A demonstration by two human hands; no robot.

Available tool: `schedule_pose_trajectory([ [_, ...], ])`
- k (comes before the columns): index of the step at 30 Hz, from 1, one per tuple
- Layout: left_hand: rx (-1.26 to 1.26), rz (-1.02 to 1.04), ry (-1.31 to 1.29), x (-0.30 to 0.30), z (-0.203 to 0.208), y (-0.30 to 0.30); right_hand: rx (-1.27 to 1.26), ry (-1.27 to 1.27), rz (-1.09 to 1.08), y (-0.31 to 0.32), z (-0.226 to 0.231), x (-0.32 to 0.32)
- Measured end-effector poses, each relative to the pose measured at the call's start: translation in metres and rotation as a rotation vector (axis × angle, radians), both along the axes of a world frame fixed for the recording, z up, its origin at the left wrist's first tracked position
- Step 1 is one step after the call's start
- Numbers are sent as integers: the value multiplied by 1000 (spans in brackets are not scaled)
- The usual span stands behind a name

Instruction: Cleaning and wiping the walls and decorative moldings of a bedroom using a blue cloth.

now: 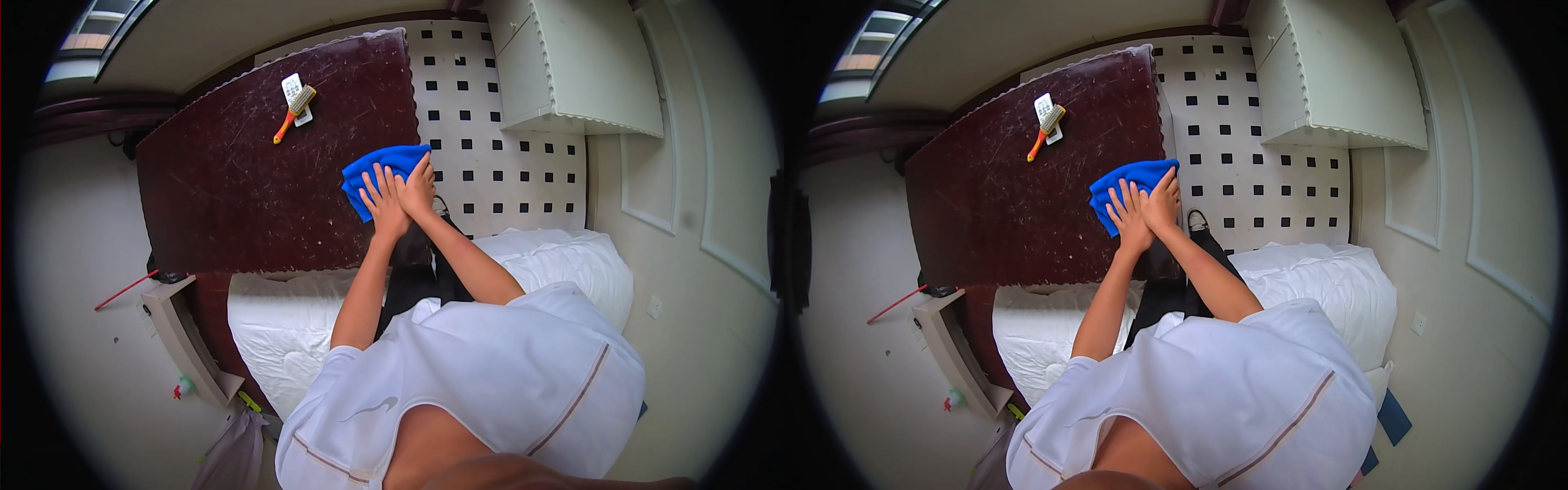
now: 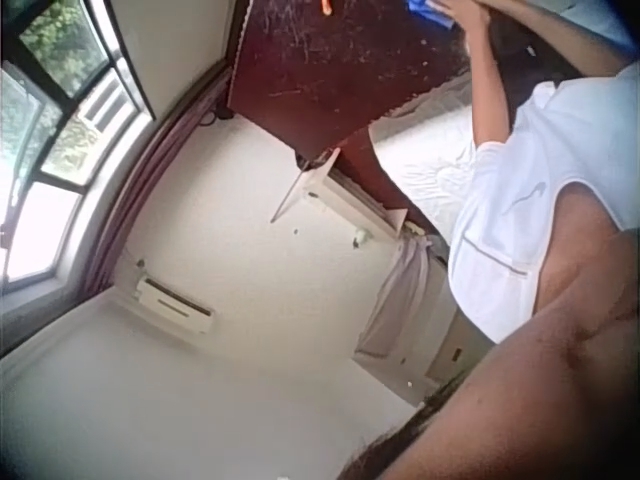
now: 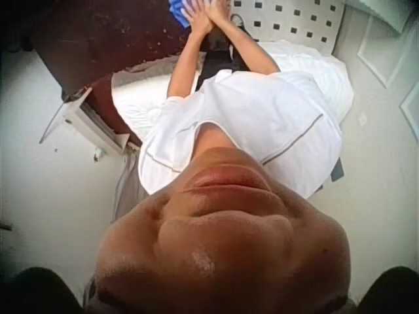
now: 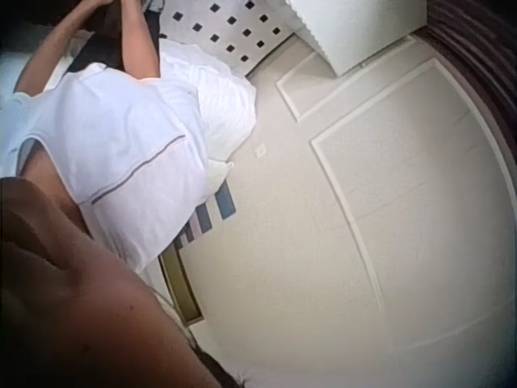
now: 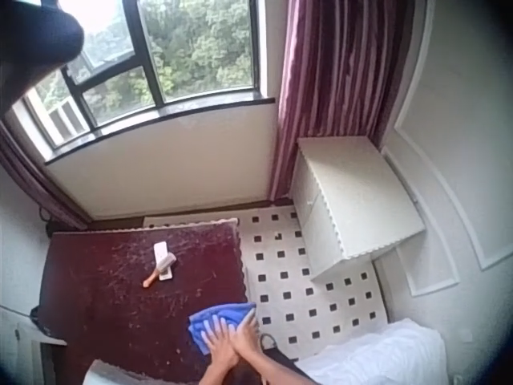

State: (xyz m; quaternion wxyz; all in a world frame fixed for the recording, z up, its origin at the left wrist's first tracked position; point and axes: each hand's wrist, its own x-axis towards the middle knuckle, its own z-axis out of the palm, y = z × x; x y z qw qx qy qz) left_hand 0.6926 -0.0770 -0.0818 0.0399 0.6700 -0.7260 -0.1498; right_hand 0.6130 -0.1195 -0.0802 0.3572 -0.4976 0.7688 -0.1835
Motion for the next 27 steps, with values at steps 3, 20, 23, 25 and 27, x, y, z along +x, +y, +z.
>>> schedule_pose_trajectory([
  [3, -114, -58, -55, 15, -15, -67, 23, 25, -27, -69, -4, -4],
  [20, -571, -50, -1, -10, -50, -280, -324, -452, -237, -322, -68, -23],
  [23, -523, -62, -63, 0, -50, -219, -185, -594, -328, -253, -57, -7],
  [25, -617, -93, -70, 6, -53, -172, -229, -32, -80, -197, -54, -9],
  [27, -593, -105, -246, 63, -79, -117, -132, -92, 149, -115, -37, 21],
])
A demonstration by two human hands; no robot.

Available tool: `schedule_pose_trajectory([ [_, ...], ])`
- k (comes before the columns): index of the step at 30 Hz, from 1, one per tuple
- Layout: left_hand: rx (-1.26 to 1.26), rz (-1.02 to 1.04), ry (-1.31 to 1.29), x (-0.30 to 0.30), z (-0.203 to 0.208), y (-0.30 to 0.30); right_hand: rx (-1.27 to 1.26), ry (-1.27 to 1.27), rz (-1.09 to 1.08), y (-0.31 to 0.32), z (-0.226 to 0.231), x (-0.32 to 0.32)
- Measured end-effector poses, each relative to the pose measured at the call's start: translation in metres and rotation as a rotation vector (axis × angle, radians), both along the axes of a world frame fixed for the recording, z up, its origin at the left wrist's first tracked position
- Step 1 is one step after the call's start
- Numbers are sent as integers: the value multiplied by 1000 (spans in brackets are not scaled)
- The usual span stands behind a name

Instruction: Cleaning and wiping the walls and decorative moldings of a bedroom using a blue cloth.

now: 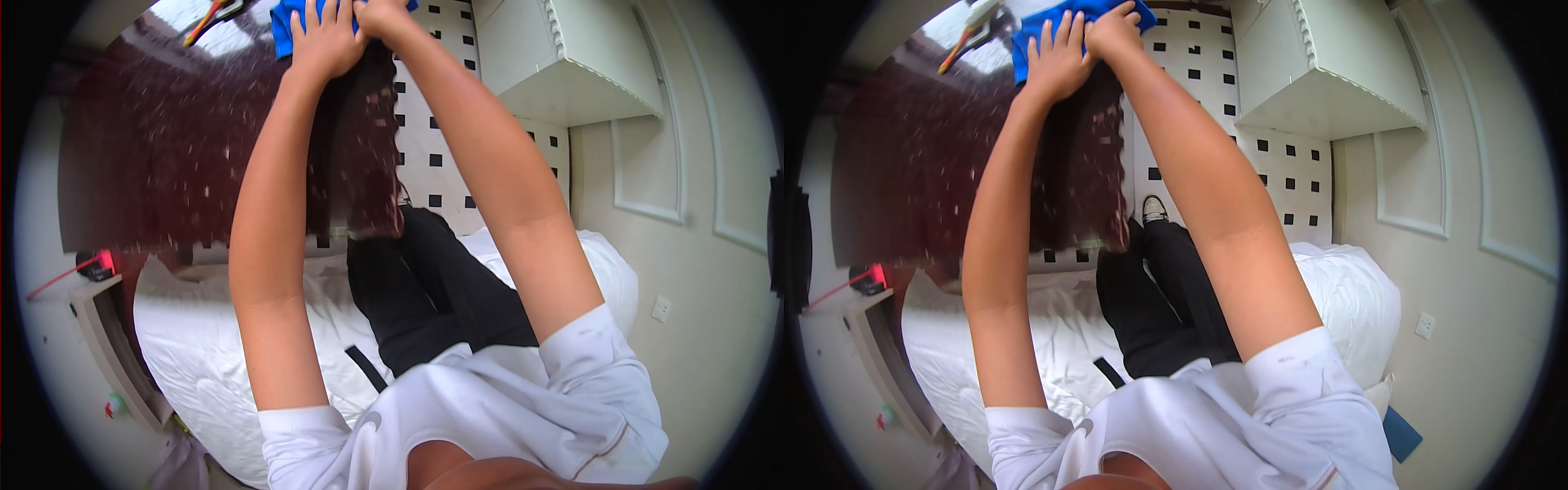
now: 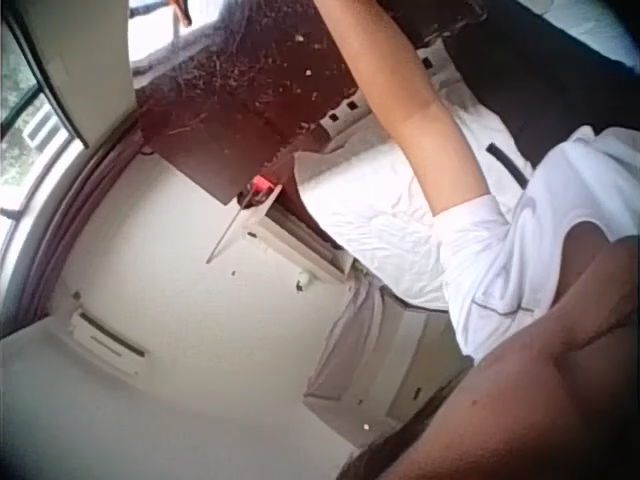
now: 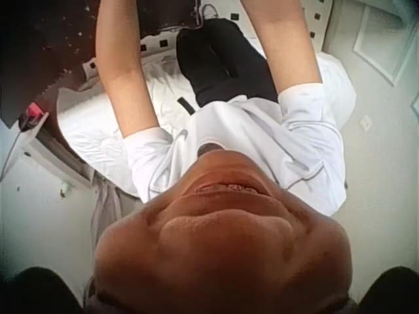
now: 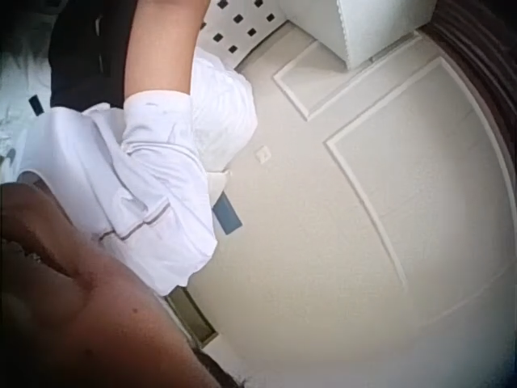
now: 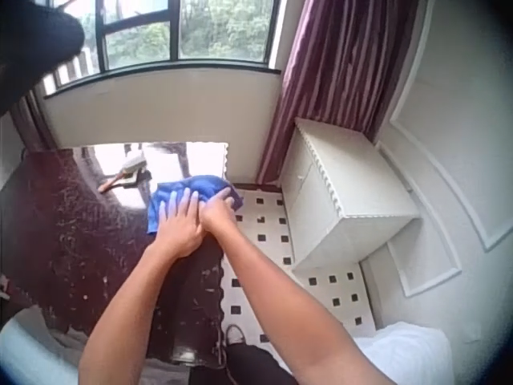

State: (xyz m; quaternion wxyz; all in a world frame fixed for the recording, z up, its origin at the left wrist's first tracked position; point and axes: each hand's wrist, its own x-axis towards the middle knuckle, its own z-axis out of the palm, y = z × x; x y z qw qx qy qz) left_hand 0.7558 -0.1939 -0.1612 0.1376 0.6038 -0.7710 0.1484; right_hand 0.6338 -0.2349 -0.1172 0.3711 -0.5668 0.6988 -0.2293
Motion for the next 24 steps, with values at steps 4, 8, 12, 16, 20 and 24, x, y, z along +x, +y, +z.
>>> schedule_pose_trajectory([
  [4, 54, 82, 106, -59, 3, 133, -80, 80, 120, 112, -1, -38],
  [8, 210, 118, 74, -74, 22, 239, -122, 17, 123, 225, -6, -52],
  [12, 141, 6, 15, -46, 30, 310, -195, -94, 214, 313, 3, -43],
  [16, 176, -28, -33, -60, 57, 297, -287, -34, 197, 321, -7, -50],
  [20, -20, 131, -103, -54, 47, 308, -67, -330, 163, 335, 17, -42],
  [24, 6, 49, -234, -62, 63, 277, -117, -306, 40, 309, 10, -40],
])
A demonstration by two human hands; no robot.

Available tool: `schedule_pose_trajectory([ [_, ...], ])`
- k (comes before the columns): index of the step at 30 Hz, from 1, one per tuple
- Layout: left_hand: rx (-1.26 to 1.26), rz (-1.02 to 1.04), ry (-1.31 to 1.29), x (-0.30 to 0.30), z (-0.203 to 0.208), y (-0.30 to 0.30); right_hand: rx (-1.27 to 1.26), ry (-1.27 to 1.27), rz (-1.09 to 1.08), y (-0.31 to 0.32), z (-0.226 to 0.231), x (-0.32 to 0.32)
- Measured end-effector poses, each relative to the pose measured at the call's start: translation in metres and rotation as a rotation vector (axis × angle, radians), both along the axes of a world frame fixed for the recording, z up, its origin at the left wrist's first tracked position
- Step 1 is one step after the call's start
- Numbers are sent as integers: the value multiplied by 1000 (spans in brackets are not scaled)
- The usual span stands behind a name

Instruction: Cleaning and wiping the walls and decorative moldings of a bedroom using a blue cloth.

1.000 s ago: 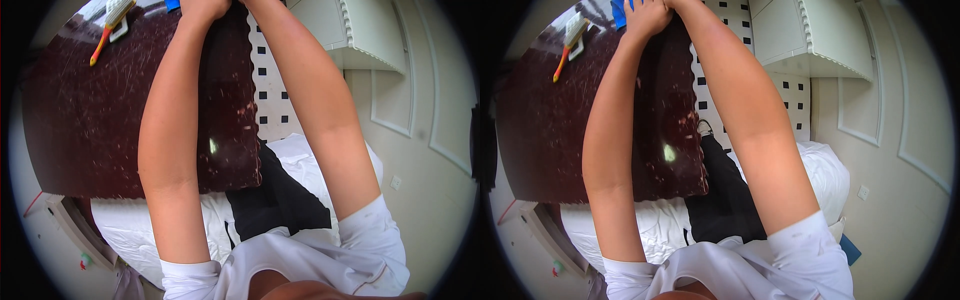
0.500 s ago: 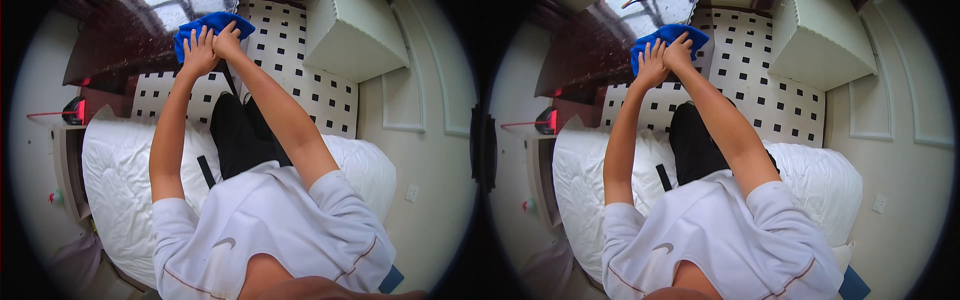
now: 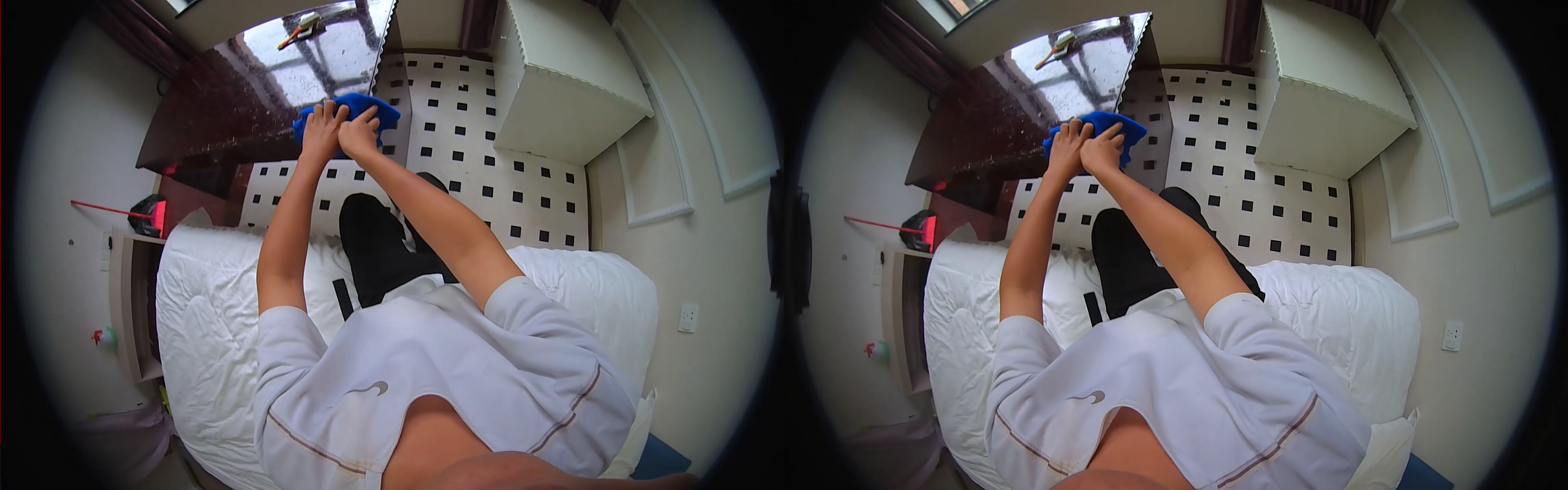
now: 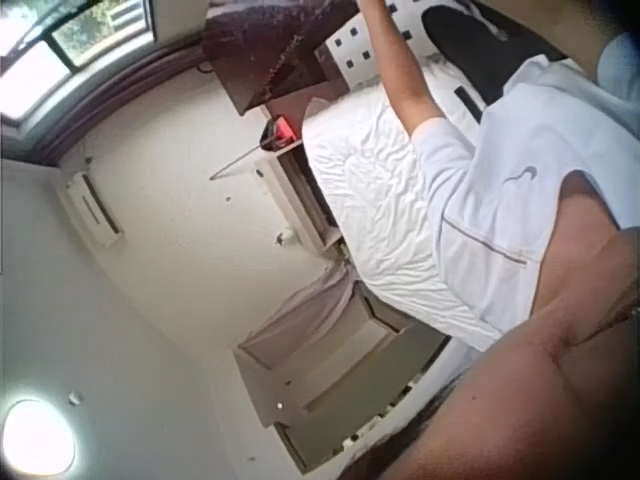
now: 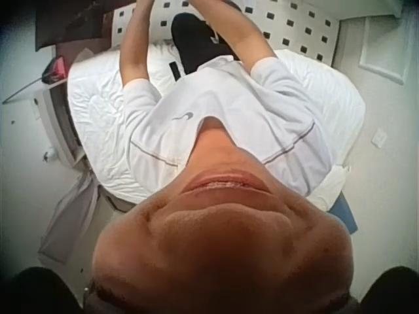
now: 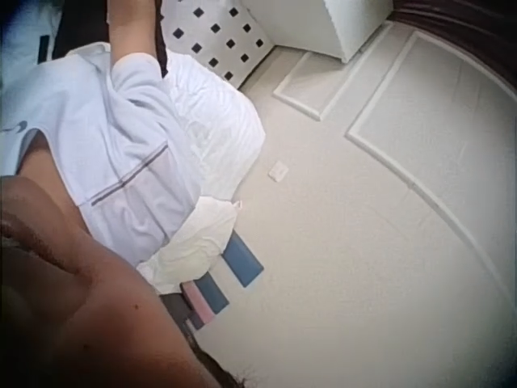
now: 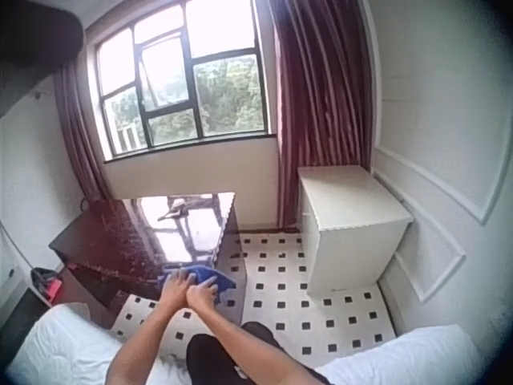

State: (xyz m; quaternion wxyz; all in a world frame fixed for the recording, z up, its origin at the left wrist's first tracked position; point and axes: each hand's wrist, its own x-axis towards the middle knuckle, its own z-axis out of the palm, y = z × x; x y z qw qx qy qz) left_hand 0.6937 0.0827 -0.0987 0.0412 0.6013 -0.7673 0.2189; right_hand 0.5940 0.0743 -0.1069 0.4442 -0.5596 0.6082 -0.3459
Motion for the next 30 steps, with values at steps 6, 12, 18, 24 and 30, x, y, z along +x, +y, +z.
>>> schedule_pose_trajectory([
  [6, 176, -278, 267, -8, -4, -10, 48, 62, -80, -43, -19, -17],
  [12, 343, -208, 333, 7, 13, -31, 12, 60, -27, -68, -5, -4],
  [18, 195, 76, 412, -36, 0, -98, -108, -4, 6, -166, -29, -16],
  [24, 69, 297, 516, -66, -12, -176, -91, 125, 8, -266, -39, -16],
  [30, -141, 423, 498, -78, -22, -269, 9, 5, 122, -373, -42, -21],
])
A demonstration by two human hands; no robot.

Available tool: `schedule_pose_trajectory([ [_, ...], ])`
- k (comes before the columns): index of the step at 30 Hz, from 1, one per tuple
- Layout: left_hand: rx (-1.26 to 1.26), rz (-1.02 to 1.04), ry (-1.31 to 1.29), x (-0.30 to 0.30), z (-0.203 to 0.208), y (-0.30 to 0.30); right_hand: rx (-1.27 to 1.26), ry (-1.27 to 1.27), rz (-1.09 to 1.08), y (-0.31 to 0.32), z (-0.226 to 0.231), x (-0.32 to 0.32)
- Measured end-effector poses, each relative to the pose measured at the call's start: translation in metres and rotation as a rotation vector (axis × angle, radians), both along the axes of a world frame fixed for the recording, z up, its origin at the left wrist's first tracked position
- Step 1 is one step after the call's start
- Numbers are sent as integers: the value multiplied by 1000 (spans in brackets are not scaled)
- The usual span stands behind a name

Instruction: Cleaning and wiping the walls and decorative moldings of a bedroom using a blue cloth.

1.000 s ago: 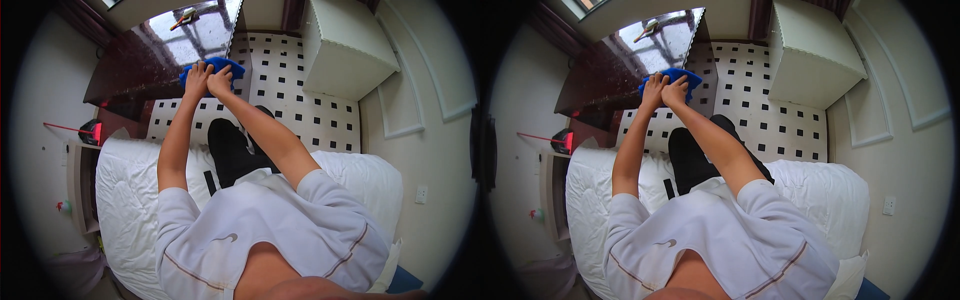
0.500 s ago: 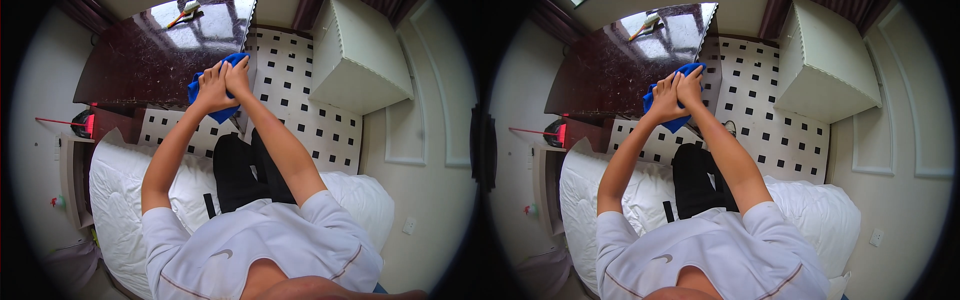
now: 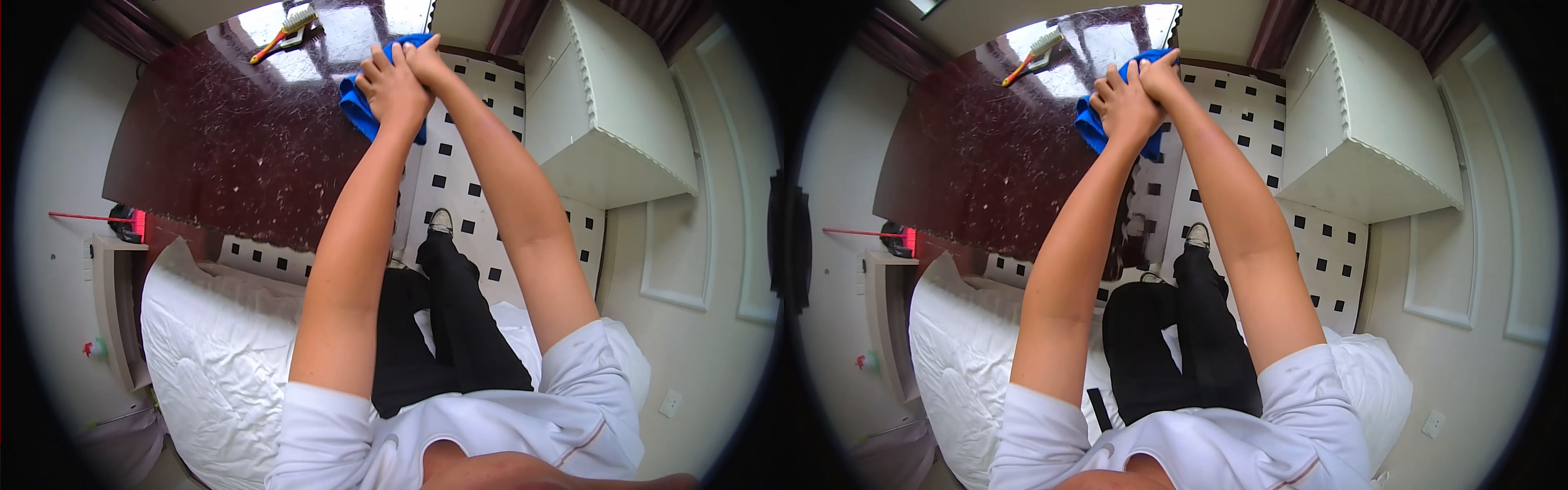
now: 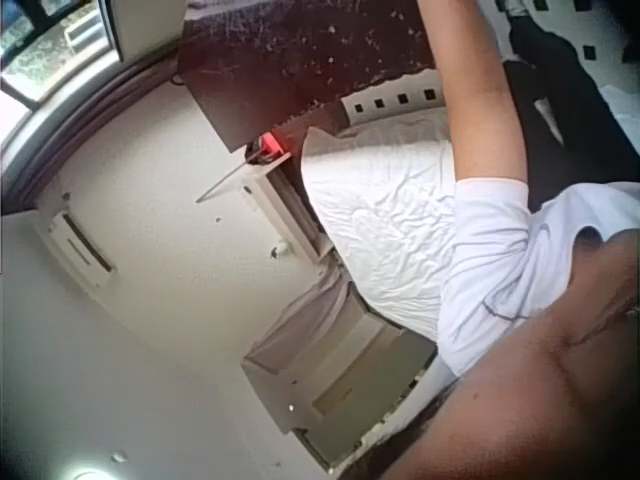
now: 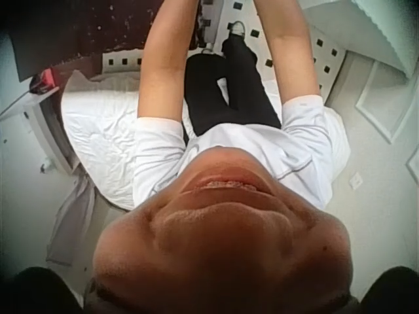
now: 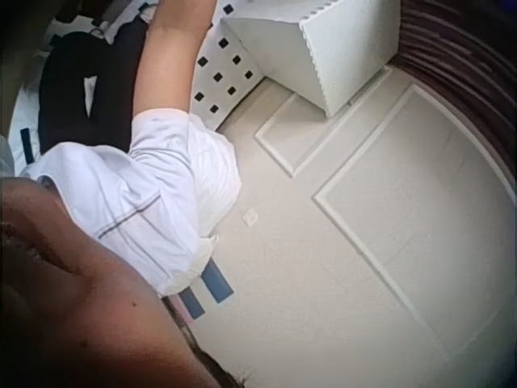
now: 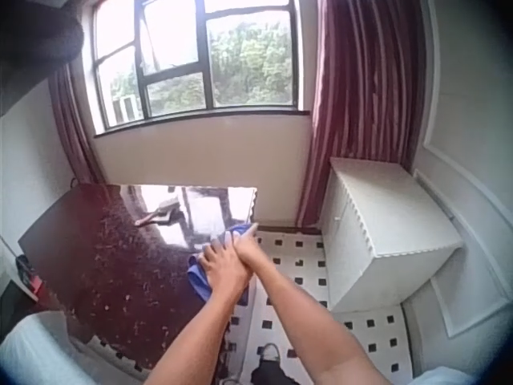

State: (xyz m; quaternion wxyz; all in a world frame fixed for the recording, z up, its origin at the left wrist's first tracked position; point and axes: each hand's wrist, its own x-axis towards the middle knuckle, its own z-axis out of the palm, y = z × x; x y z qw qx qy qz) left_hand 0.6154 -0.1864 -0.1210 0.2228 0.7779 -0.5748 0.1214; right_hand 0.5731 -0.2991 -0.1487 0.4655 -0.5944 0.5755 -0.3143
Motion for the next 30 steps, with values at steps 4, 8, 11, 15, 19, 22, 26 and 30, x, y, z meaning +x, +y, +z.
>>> schedule_pose_trajectory([
  [4, 15, 17, 25, -1, -3, -66, -14, 114, -45, -79, -2, 1],
  [8, -26, 44, 3, -6, 4, -131, -322, 334, -202, -158, -11, 4],
  [11, 208, 6, 197, -1, 19, -156, -429, 515, -33, -192, -18, -5],
  [15, -8, 121, 162, 2, 21, -176, -407, 557, 133, -181, 20, 11],
  [19, 6, 49, 176, 0, 30, -189, -345, 623, 316, -173, 49, 12],
  [22, -202, -28, 105, 33, 7, -178, -270, 625, 487, -153, 73, 32],
  [26, -295, -228, 107, -48, 21, -148, -1105, 974, 22, -201, -17, -64],
  [30, -79, -172, -71, 5, -7, -37, -444, 391, 70, -47, 1, 0],
])
